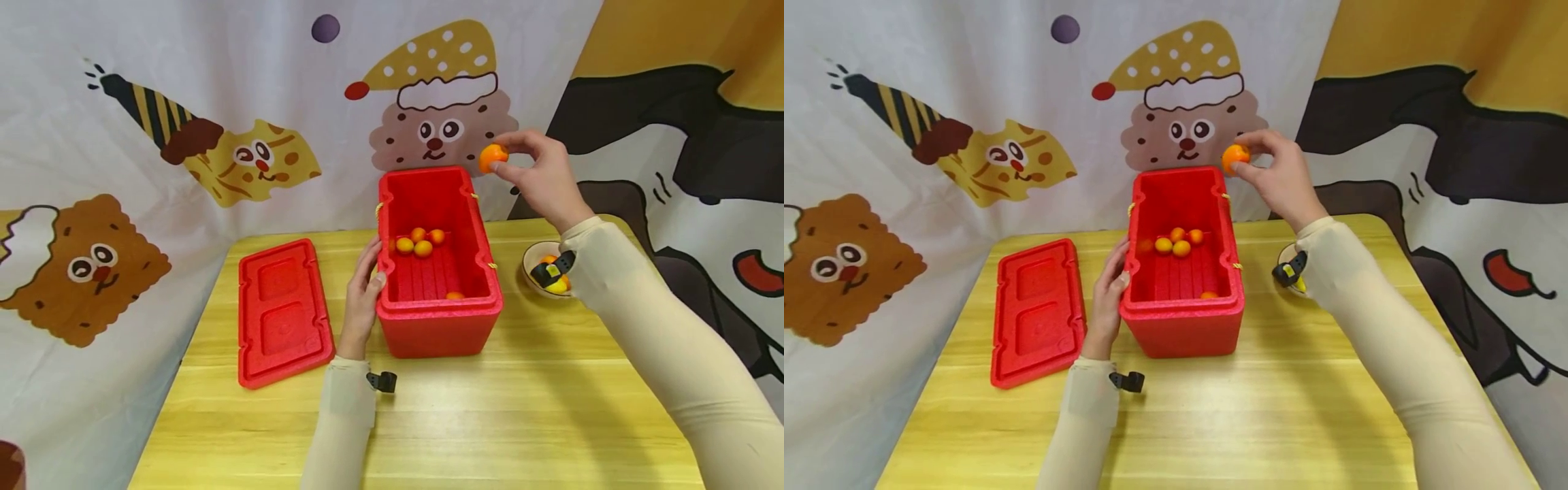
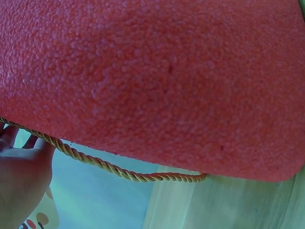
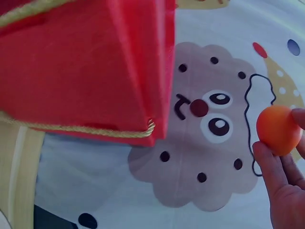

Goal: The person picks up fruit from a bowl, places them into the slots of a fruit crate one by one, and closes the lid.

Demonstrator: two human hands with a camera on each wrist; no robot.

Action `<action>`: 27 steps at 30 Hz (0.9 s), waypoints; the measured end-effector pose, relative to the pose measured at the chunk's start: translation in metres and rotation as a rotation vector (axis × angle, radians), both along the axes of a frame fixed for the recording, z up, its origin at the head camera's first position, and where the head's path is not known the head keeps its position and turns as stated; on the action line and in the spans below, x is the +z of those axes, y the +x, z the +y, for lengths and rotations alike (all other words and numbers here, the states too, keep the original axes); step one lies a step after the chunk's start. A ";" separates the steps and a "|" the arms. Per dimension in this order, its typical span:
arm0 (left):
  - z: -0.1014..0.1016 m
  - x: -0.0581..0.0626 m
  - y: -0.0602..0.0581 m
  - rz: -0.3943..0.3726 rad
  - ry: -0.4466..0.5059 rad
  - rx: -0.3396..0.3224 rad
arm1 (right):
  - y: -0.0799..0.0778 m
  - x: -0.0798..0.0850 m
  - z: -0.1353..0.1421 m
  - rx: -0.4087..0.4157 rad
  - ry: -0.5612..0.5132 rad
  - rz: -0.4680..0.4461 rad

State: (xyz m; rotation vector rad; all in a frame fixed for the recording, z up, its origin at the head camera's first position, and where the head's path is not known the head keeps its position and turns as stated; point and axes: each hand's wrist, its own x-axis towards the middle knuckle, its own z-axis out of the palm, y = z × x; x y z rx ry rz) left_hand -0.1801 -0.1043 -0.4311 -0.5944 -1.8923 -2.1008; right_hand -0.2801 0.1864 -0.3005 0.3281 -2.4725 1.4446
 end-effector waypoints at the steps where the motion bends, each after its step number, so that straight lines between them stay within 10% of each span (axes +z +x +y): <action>1: 0.001 0.000 0.000 0.002 0.001 -0.002 | -0.001 0.002 -0.001 -0.003 -0.008 0.004; 12: 0.001 0.001 -0.003 0.018 0.008 0.008 | -0.011 0.017 -0.023 0.062 -0.009 -0.068; 27: -0.002 -0.032 -0.016 0.018 0.007 0.024 | -0.037 0.009 -0.060 0.169 0.189 -0.169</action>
